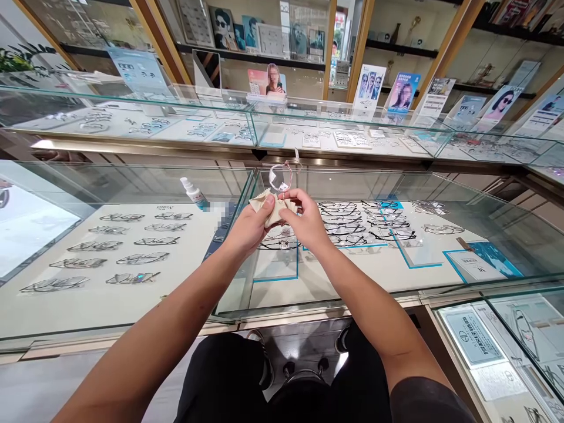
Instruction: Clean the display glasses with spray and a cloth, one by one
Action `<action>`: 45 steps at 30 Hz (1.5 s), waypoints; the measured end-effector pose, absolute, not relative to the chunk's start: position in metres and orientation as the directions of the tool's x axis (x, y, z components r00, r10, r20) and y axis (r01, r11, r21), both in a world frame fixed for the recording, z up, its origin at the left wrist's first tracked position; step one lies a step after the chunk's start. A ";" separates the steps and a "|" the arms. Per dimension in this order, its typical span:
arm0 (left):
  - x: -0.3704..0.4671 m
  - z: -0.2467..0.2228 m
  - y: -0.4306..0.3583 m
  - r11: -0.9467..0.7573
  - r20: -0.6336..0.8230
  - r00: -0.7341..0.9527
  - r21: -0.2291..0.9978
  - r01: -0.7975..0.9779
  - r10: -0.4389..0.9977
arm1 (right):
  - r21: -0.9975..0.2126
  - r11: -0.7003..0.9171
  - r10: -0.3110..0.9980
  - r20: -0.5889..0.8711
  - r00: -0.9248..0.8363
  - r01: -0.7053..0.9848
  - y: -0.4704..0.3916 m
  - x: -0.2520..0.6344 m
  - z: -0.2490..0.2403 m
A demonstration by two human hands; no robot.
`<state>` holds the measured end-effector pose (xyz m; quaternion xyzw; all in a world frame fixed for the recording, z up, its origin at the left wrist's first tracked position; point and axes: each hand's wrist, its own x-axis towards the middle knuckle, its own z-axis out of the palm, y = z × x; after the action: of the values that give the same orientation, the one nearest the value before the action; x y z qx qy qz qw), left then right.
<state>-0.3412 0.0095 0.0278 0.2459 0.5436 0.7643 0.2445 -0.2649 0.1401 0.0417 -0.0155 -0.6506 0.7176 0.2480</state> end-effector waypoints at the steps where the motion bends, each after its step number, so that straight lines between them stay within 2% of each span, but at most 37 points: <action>1: -0.341 0.028 0.010 -0.292 0.106 -0.760 0.950 -0.114 0.642 | -0.942 -0.030 0.380 0.299 -0.875 -0.335 0.140 -0.265 0.042; 7: -0.343 0.037 0.011 -0.412 -0.029 -0.812 0.851 -0.326 0.583 | -0.939 -0.008 0.364 0.318 -0.875 -0.344 0.142 -0.265 0.039; 11: -0.344 0.044 0.010 -0.428 -0.130 -0.803 0.790 -0.438 0.581 | -0.930 0.000 0.346 0.345 -0.872 -0.368 0.142 -0.264 0.040; 17: -0.340 0.053 0.007 -0.439 -0.146 -0.747 0.730 -0.524 0.649 | -0.919 -0.045 0.373 0.349 -0.860 -0.392 0.142 -0.262 0.044; 23: -0.342 0.045 0.007 -0.441 -0.059 -0.770 0.791 -0.424 0.635 | -0.915 -0.127 0.448 0.291 -0.845 -0.382 0.142 -0.263 0.049; 26: -0.344 0.040 0.008 -0.420 0.034 -0.732 0.836 -0.352 0.681 | -0.907 -0.125 0.475 0.300 -0.827 -0.401 0.142 -0.263 0.050; 31: -0.343 0.038 0.007 -0.366 0.095 -0.676 0.891 -0.270 0.731 | -0.898 -0.148 0.491 0.296 -0.819 -0.413 0.141 -0.261 0.051; 35: -0.339 0.040 0.005 -0.294 0.099 -0.685 0.940 -0.173 0.722 | -0.903 -0.149 0.483 0.289 -0.827 -0.403 0.139 -0.260 0.053; 39: -0.338 0.041 0.004 -0.294 0.129 -0.695 0.948 -0.124 0.707 | -0.905 -0.185 0.478 0.257 -0.840 -0.382 0.139 -0.262 0.053; 42: -0.337 0.042 0.004 -0.295 0.118 -0.686 0.944 -0.147 0.718 | -0.893 -0.228 0.485 0.241 -0.840 -0.388 0.141 -0.263 0.052; 45: -0.337 0.043 0.003 -0.277 0.074 -0.674 0.940 -0.199 0.735 | -0.889 -0.200 0.485 0.276 -0.830 -0.412 0.143 -0.264 0.051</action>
<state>-0.3368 0.0035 0.0434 0.2600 0.5158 0.7556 0.3088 -0.2638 0.1428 0.0515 -0.0326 -0.5623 0.7738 0.2899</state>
